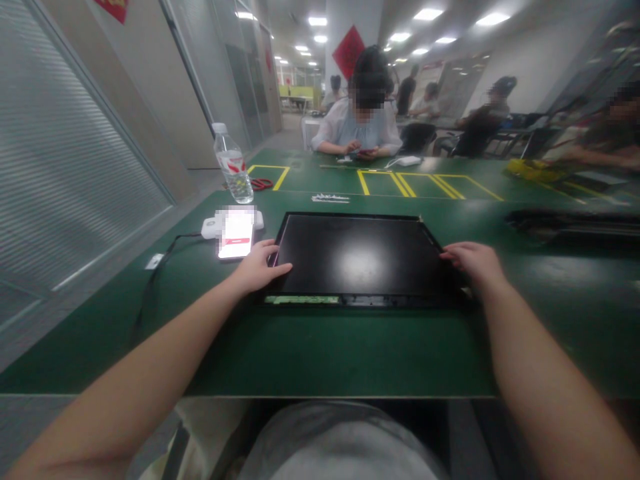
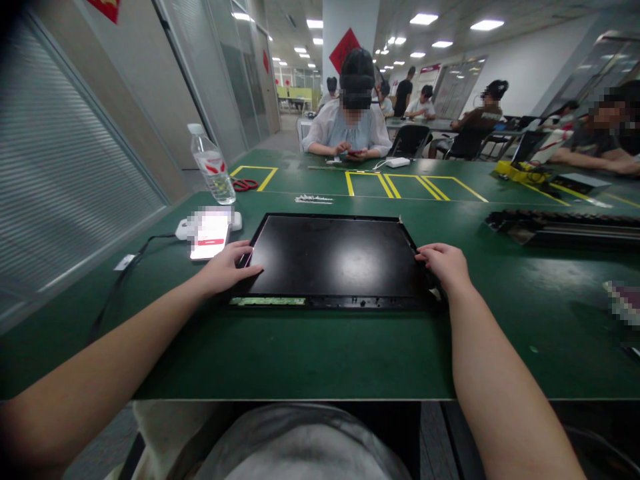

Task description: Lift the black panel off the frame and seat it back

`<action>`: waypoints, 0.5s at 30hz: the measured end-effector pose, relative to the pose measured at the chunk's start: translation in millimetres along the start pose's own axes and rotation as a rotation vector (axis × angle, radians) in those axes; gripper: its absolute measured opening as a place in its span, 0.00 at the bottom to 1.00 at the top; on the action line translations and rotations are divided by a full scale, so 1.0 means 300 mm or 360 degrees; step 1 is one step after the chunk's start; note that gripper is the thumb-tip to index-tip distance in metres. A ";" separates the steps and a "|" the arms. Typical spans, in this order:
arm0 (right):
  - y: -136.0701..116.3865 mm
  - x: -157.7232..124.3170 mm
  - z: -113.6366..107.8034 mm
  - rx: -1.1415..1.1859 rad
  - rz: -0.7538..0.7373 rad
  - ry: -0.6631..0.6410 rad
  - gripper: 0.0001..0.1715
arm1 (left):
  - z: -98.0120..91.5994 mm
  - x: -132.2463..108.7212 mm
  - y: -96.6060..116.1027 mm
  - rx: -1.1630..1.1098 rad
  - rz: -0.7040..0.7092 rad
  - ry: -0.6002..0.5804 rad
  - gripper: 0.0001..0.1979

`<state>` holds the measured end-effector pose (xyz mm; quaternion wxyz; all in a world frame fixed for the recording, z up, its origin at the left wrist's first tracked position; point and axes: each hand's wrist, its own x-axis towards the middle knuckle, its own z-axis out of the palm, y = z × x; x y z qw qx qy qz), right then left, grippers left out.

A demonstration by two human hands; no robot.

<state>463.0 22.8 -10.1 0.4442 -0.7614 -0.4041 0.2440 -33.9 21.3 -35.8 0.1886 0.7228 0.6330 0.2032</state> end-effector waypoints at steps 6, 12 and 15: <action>0.027 0.020 0.002 0.0002 -0.0026 0.0002 0.05 | 0.004 -0.005 0.009 -0.0002 -0.0003 0.0024 0.39; 0.017 0.015 -0.001 -0.0009 -0.0020 -0.0010 0.05 | 0.003 -0.007 0.010 0.0018 0.0022 0.0034 0.37; 0.006 0.012 -0.004 -0.0047 0.0009 -0.0024 0.05 | 0.001 -0.007 0.011 0.0048 0.0024 0.0006 0.39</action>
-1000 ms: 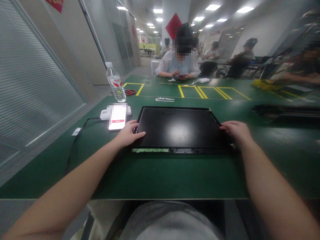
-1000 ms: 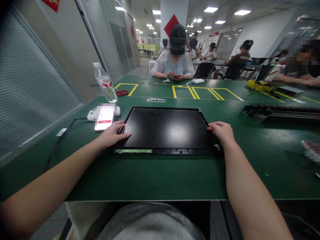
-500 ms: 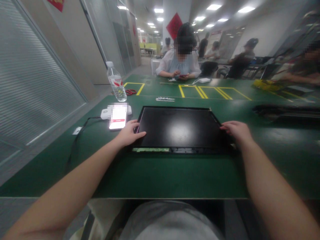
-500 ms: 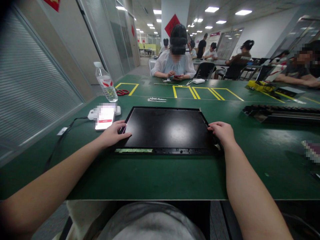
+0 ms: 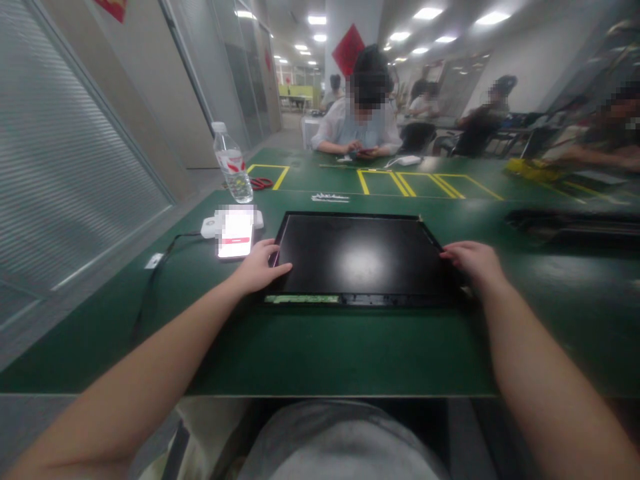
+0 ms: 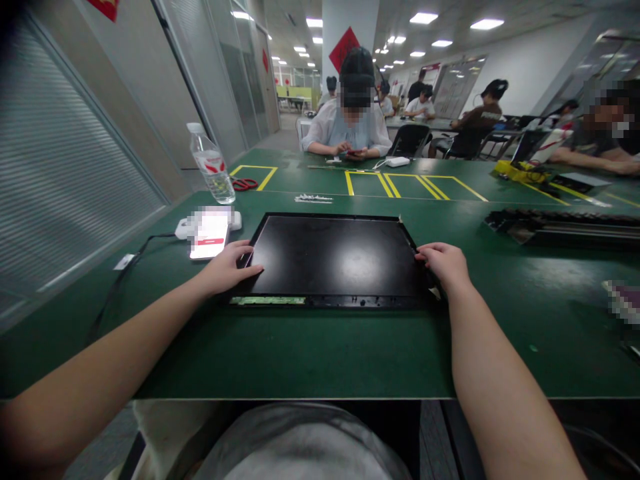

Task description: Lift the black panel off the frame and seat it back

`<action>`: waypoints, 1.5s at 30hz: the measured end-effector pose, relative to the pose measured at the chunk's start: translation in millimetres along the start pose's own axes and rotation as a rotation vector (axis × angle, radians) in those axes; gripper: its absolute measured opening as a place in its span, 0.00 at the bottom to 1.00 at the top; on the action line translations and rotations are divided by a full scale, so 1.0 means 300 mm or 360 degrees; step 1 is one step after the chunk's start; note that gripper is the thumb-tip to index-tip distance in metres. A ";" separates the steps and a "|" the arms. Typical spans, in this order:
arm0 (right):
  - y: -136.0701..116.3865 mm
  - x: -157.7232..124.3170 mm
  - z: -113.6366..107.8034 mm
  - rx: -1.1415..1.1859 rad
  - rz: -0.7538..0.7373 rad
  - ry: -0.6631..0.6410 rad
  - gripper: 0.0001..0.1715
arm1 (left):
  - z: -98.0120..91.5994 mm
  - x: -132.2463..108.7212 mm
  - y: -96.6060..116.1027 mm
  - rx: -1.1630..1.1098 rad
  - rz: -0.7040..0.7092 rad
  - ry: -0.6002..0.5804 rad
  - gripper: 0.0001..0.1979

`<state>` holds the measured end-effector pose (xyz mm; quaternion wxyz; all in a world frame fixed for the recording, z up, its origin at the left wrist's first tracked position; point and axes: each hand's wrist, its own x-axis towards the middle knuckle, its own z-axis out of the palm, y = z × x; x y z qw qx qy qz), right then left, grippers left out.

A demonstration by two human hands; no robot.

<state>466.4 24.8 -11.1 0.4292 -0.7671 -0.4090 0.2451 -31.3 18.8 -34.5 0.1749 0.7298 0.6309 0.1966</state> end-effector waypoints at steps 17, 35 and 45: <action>0.032 0.017 -0.001 -0.0355 -0.0197 0.0071 0.06 | 0.005 -0.002 -0.003 -0.0013 0.0024 0.0038 0.37; 0.053 0.044 0.004 -0.0456 -0.0244 0.0073 0.06 | -0.094 -0.048 0.036 -0.0078 0.0537 -0.0426 0.34; 0.050 0.038 0.004 -0.0440 -0.0219 0.0040 0.08 | -0.091 -0.044 0.037 -0.0139 0.0622 -0.0408 0.30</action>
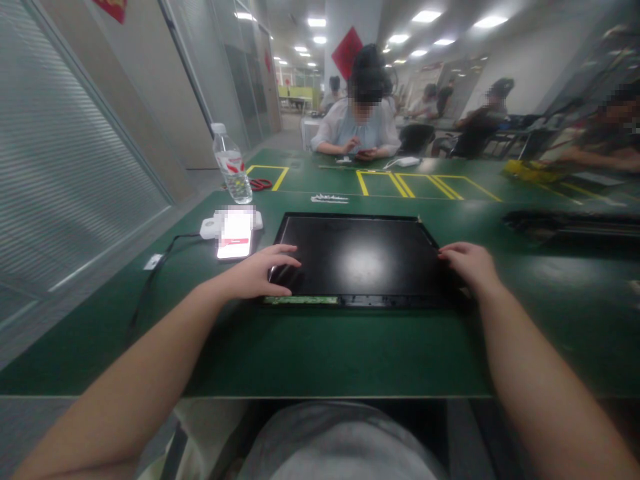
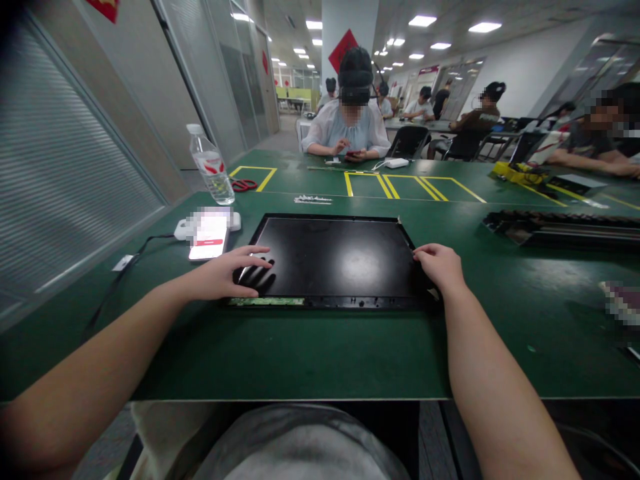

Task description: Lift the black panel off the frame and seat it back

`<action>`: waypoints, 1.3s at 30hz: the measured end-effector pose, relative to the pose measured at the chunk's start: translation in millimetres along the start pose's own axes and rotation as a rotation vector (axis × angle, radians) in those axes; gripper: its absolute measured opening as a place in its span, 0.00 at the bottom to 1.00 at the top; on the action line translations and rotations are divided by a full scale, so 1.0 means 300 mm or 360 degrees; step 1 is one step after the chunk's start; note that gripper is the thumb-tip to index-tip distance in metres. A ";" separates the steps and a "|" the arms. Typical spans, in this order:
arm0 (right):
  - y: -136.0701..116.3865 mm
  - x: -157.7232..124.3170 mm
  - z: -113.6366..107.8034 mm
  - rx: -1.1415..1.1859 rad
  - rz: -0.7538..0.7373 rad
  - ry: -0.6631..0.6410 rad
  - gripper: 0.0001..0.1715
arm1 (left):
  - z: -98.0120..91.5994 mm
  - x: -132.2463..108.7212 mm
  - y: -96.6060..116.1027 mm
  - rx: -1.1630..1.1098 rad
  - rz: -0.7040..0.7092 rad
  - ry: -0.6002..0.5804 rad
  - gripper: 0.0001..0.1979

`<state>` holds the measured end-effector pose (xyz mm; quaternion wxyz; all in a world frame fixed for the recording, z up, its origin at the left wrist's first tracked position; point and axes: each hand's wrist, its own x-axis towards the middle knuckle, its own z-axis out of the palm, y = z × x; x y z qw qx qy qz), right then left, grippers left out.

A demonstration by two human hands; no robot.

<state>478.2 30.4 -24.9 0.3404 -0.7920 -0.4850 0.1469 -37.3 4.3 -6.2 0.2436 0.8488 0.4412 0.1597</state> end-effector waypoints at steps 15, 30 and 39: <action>-0.004 -0.003 0.001 -0.0045 0.0001 0.0031 0.10 | 0.004 -0.007 0.002 0.0120 0.0289 -0.0120 0.20; 0.012 0.011 0.008 -0.0028 -0.0018 0.0026 0.10 | 0.010 -0.005 0.009 0.0161 0.0330 -0.0178 0.16; -0.011 -0.005 0.002 -0.0040 0.0033 0.0013 0.09 | 0.010 -0.005 0.016 0.0163 0.0315 -0.0179 0.16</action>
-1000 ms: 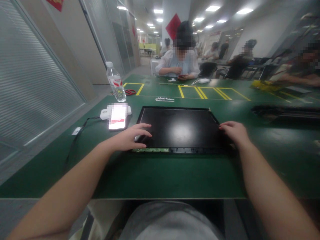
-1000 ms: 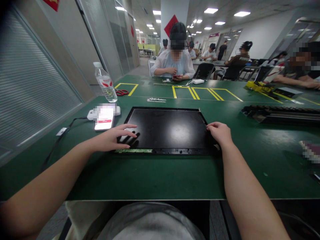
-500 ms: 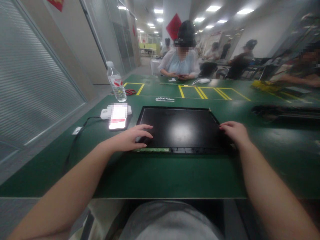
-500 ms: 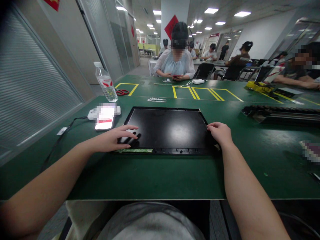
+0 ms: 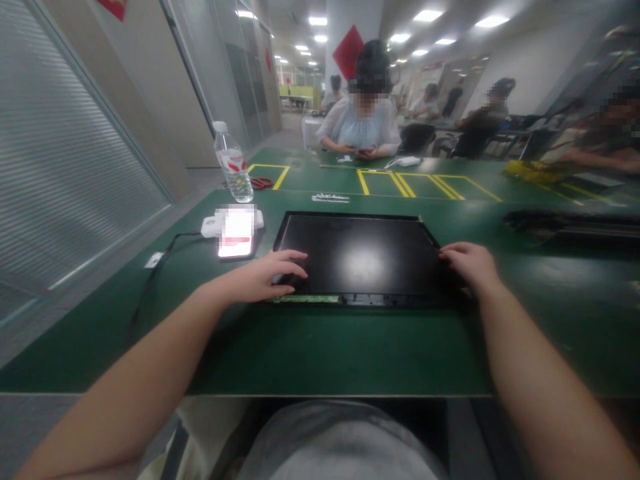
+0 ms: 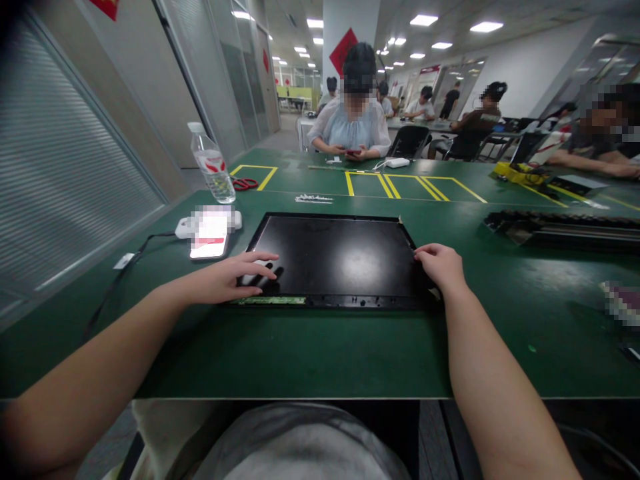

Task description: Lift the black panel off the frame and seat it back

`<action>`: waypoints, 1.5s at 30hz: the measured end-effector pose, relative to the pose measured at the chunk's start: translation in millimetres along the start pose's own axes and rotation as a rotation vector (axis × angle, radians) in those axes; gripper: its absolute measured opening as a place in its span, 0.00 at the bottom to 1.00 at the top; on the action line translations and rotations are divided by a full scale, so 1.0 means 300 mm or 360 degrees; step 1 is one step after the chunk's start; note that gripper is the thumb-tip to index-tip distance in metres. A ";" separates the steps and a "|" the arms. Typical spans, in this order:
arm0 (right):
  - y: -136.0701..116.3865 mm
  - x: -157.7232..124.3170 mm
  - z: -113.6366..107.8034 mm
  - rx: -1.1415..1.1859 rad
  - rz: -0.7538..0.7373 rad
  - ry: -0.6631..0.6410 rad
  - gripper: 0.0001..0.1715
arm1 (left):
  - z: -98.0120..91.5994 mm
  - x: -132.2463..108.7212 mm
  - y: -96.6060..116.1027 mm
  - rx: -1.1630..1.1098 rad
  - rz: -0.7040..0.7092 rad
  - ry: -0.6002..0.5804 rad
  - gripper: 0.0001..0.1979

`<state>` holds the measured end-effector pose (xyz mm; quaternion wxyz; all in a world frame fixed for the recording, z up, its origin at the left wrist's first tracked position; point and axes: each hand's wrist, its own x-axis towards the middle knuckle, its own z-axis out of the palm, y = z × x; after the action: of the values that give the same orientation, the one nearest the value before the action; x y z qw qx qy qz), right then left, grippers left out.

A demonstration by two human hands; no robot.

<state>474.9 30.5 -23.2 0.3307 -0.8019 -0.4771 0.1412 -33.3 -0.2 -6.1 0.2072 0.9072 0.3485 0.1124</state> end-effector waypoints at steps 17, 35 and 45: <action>0.018 0.014 0.004 -0.0009 -0.0037 0.0025 0.10 | -0.002 0.004 0.012 -0.0002 -0.0045 0.0004 0.17; 0.014 0.009 0.004 -0.0025 -0.0075 0.0031 0.07 | -0.030 -0.011 0.009 -0.0065 -0.0058 -0.0042 0.20; 0.002 -0.001 0.000 -0.0020 -0.0022 0.0027 0.07 | -0.028 -0.008 0.024 -0.0096 -0.0064 -0.0043 0.21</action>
<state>475.2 30.1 -23.8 0.3306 -0.8019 -0.4807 0.1289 -33.8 -4.1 4.6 0.2413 0.8949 0.3601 0.1064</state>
